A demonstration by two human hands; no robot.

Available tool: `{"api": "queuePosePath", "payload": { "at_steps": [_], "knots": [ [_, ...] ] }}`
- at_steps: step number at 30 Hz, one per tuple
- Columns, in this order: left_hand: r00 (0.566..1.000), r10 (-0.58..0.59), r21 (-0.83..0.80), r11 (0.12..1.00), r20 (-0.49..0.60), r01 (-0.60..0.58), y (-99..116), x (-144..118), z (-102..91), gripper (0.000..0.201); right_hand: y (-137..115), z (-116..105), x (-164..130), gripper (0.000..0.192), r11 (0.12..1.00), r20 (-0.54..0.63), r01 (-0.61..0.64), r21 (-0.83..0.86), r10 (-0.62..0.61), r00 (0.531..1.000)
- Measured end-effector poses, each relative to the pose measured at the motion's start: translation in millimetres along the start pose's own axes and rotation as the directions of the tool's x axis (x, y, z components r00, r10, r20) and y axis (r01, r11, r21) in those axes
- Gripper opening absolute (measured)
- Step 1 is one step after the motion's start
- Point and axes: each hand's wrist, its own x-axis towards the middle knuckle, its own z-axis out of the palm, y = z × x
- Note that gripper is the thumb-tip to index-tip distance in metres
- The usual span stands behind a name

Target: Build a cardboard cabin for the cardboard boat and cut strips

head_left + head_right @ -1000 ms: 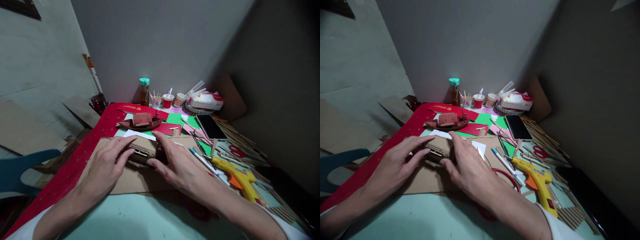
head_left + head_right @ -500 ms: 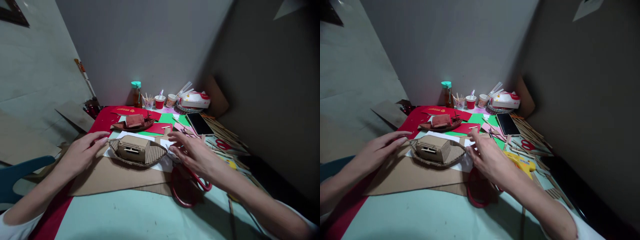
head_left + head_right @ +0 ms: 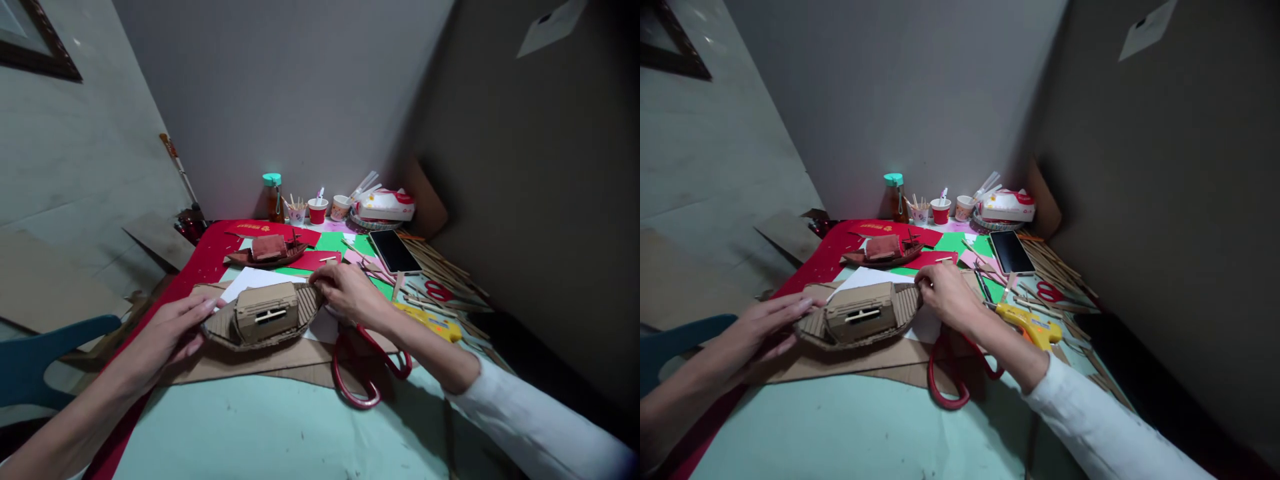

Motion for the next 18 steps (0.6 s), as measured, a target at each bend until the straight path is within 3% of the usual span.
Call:
{"api": "queuePosePath", "payload": {
  "at_steps": [3,9,18],
  "knots": [
    [0.994,-0.063,-0.112,0.991,0.093,0.073,-1.7,-11.3,5.1,0.041,5.3,-7.9,8.6,0.019,0.998,0.046,0.038,0.053,-0.041,0.998],
    [0.961,-0.068,-0.192,0.974,0.267,0.122,1.1,-12.9,22.0,0.042,4.1,-24.6,14.5,0.018,0.983,0.113,0.111,0.148,-0.128,0.985],
    [0.937,-0.069,-0.185,0.973,0.342,0.139,7.8,-6.5,48.9,0.046,7.9,-40.4,15.5,0.020,0.940,0.132,0.179,0.292,-0.224,0.966]
  ]
}}
